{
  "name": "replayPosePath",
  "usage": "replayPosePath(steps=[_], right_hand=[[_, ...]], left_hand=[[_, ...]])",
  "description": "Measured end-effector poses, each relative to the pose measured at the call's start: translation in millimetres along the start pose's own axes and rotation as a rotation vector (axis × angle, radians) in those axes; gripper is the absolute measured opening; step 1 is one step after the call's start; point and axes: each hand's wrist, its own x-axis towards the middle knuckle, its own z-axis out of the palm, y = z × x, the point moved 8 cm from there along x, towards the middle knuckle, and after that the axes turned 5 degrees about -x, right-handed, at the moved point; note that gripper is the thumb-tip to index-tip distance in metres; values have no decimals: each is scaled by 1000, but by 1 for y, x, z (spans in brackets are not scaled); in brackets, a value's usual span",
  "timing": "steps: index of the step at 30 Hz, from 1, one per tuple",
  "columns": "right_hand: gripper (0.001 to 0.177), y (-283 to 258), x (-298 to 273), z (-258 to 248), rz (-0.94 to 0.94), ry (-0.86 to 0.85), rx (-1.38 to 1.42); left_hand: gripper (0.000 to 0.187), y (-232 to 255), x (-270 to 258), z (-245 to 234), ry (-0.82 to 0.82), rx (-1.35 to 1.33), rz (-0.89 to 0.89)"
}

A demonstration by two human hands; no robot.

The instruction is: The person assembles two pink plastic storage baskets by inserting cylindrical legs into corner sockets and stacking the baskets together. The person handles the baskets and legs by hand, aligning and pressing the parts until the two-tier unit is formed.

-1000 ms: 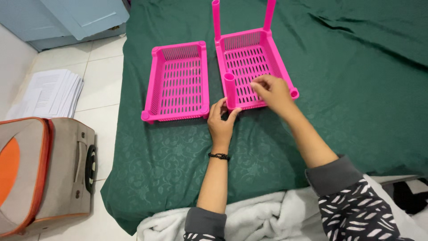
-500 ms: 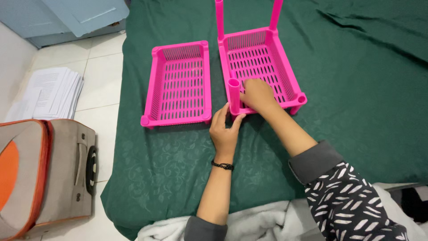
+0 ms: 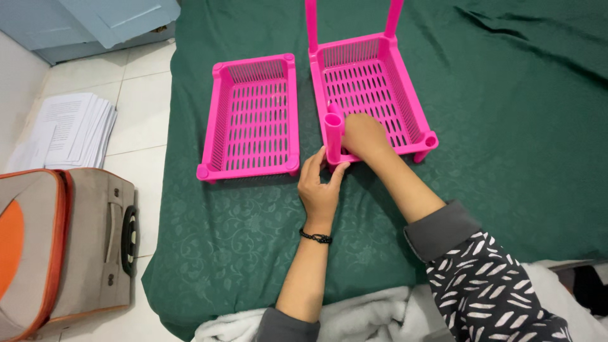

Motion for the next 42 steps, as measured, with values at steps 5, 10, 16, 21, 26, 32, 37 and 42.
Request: replayPosePath(steps=[5, 10, 16, 21, 26, 32, 37, 42], right_hand=[[27, 0, -18, -33, 13, 358, 161], [23, 1, -74, -96, -207, 843, 574], [23, 85, -123, -110, -79, 1048, 681], [27, 169, -127, -55, 105, 945, 1052], [25, 197, -110, 5, 172, 659, 1460], [32, 190, -120, 6, 67, 742, 1147], [32, 186, -139, 2, 120, 871, 1066], [28, 173, -162, -8, 103, 907, 1009]], left_hand=[[51, 0, 0, 1, -1, 11, 33], [52, 5, -2, 0, 35, 92, 132], [51, 2, -3, 2, 21, 88, 157], [49, 7, -4, 4, 12, 160, 189], [38, 23, -12, 0, 125, 299, 361], [27, 31, -14, -1, 144, 296, 329], [20, 26, -2, 10, 117, 266, 240], [19, 11, 20, 34, 99, 292, 189]])
